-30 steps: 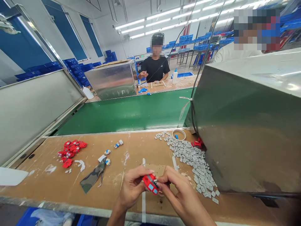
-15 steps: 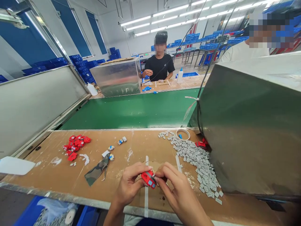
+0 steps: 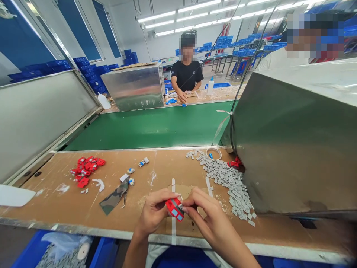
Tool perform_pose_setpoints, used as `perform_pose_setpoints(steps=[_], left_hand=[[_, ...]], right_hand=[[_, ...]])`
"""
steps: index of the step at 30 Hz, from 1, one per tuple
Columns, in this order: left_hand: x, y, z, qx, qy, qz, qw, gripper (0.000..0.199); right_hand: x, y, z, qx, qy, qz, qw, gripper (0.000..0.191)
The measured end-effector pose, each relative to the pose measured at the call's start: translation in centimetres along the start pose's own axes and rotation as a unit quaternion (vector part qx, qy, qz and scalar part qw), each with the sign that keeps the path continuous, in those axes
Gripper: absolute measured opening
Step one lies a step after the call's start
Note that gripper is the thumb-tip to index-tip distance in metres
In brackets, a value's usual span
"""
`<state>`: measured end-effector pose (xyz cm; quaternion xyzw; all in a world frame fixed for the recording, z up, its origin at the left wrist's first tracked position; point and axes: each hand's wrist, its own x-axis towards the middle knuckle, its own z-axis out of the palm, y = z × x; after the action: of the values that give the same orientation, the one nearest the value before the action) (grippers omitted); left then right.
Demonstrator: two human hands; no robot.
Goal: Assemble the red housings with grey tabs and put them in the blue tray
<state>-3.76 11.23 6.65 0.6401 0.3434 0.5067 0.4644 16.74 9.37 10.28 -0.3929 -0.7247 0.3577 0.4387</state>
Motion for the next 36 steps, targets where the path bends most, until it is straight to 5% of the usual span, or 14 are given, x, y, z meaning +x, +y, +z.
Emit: perform_pose_setpoints(steps=[4,14,21,30,36], left_hand=[[-0.2,-0.3,0.0,-0.018,-0.007,-0.017,1.0,0.034],[-0.2,0.8,-0.9,0.081,-0.029,0.026,0.996,0.024],[0.8,-1.1,-1.3,0.105,-0.062,0.075,0.99,0.025],[4.9,-1.5,-0.3,0.092,-0.225,0.137,0.96,0.026],[6.2,-0.3,0.9,0.086,-0.314,0.186,0.927,0.025]], right_hand=[[-0.1,-0.2,0.0,-0.009,-0.014,0.016,1.0,0.02],[-0.9,-0.8,2.8,-0.177,0.06,-0.036,0.982,0.025],[-1.5,0.8,4.0,-0.054,0.115,0.047,0.991,0.021],[-2.8,1.1,2.0,0.205,0.145,0.171,0.953,0.017],[-3.8,1.8,0.5,0.331,0.068,0.217,0.916,0.042]])
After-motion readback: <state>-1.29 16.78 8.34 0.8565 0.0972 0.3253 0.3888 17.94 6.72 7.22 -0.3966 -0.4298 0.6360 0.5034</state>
